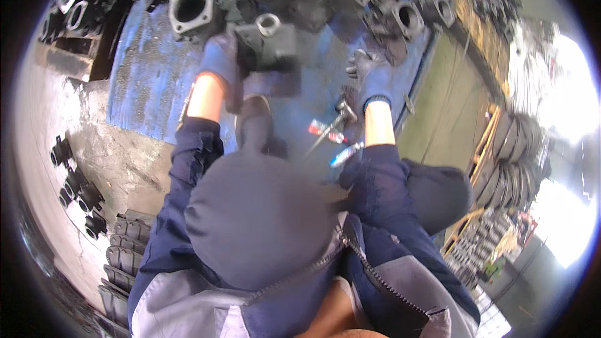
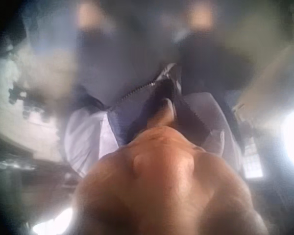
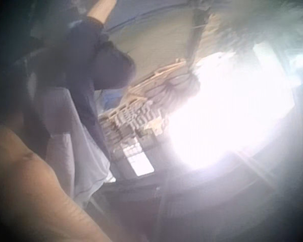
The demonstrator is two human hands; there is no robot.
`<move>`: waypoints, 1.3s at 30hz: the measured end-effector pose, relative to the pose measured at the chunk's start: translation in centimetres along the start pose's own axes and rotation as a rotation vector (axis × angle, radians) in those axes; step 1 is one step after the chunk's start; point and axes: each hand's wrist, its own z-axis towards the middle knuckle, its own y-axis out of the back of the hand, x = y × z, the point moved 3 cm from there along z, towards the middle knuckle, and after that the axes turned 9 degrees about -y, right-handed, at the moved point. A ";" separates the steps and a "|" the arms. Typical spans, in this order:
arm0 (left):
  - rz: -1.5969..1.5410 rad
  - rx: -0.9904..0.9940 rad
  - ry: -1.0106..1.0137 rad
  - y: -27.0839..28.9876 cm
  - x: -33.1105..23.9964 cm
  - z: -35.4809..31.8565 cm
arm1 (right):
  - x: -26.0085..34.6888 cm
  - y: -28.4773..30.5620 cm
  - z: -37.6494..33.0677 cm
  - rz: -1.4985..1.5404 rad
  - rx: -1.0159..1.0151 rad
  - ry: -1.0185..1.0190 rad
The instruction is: The person cleans and inspects metal parts on a blue workbench. They use a hammer to tap the parts and apply a substance from a tube to the parts.
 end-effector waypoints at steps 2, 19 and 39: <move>-0.298 0.067 0.148 -0.2 0.9 1.6 | -4.1 2.8 0.0 -0.196 -0.050 -0.144; 0.110 0.220 -0.016 -0.6 0.8 3.0 | -14.9 -4.4 -9.5 -0.663 -0.101 -0.386; -0.161 0.063 0.087 1.0 -2.6 0.4 | 5.8 -0.2 -15.1 0.297 0.509 -0.118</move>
